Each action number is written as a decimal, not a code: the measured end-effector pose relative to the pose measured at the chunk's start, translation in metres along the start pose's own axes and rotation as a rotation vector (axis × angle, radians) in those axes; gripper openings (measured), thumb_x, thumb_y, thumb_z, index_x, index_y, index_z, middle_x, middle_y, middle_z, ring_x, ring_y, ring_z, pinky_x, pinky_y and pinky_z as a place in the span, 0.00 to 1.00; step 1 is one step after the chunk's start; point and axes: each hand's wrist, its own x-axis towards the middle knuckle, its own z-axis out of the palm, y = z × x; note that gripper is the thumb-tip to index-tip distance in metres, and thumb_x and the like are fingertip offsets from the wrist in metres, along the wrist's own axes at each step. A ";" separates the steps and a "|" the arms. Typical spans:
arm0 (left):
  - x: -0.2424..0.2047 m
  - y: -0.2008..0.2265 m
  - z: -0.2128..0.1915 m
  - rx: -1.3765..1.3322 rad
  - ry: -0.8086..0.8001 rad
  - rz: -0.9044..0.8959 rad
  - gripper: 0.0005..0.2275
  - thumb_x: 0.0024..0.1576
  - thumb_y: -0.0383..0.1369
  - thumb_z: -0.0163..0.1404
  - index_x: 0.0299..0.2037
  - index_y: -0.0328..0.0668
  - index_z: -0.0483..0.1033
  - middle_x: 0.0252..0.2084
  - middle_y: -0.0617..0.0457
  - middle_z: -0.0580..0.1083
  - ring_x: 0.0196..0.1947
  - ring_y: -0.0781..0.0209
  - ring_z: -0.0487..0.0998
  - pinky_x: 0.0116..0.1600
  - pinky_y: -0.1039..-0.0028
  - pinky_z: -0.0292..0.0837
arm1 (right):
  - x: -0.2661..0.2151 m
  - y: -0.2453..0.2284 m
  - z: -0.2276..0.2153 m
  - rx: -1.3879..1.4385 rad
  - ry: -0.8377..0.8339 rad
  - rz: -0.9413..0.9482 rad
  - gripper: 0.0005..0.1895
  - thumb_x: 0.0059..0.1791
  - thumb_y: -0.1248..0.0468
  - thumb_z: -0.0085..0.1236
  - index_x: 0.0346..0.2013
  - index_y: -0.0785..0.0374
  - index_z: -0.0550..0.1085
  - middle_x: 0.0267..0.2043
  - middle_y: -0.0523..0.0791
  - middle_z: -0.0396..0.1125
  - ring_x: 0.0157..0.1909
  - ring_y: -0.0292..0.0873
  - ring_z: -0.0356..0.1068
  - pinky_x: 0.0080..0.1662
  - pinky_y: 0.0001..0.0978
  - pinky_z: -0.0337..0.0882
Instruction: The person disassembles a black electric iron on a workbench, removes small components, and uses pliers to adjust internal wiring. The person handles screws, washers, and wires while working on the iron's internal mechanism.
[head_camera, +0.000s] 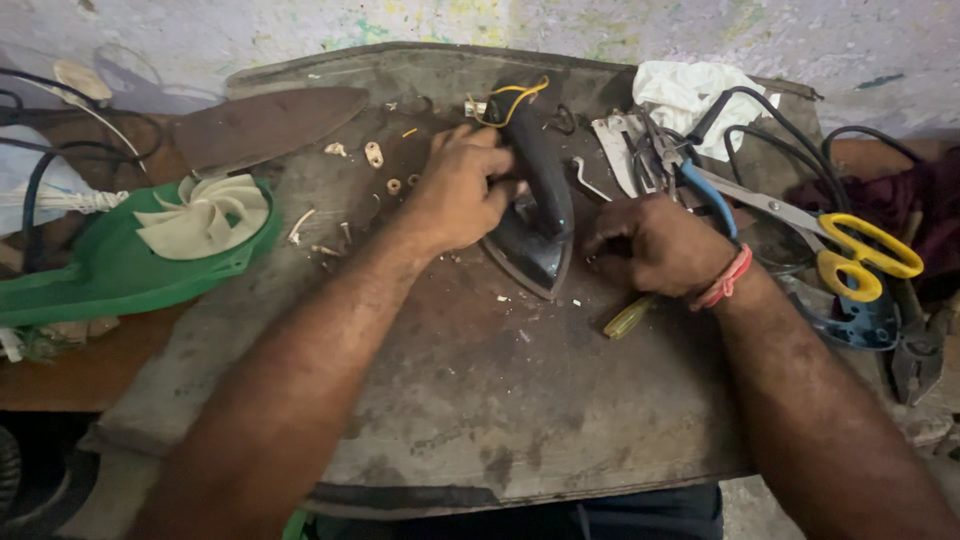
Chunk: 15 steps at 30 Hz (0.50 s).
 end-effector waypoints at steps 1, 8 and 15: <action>0.000 0.001 0.001 -0.016 -0.013 -0.027 0.06 0.50 0.28 0.61 0.28 0.38 0.75 0.38 0.48 0.73 0.47 0.44 0.72 0.56 0.51 0.61 | 0.000 0.000 0.000 -0.001 -0.006 0.006 0.12 0.39 0.68 0.64 0.37 0.63 0.81 0.40 0.50 0.76 0.42 0.51 0.76 0.45 0.40 0.74; -0.001 0.002 -0.001 -0.061 -0.045 -0.092 0.09 0.51 0.29 0.62 0.28 0.36 0.72 0.37 0.49 0.72 0.47 0.46 0.73 0.57 0.53 0.62 | 0.001 -0.006 0.000 0.048 0.005 0.052 0.12 0.39 0.67 0.64 0.36 0.63 0.81 0.38 0.49 0.77 0.39 0.47 0.77 0.43 0.37 0.74; -0.001 0.000 0.001 0.000 0.003 -0.008 0.08 0.52 0.30 0.62 0.30 0.39 0.75 0.39 0.47 0.73 0.50 0.43 0.72 0.55 0.52 0.62 | 0.001 -0.013 0.001 0.084 -0.004 0.222 0.11 0.39 0.67 0.66 0.36 0.61 0.82 0.35 0.46 0.79 0.37 0.42 0.77 0.42 0.35 0.75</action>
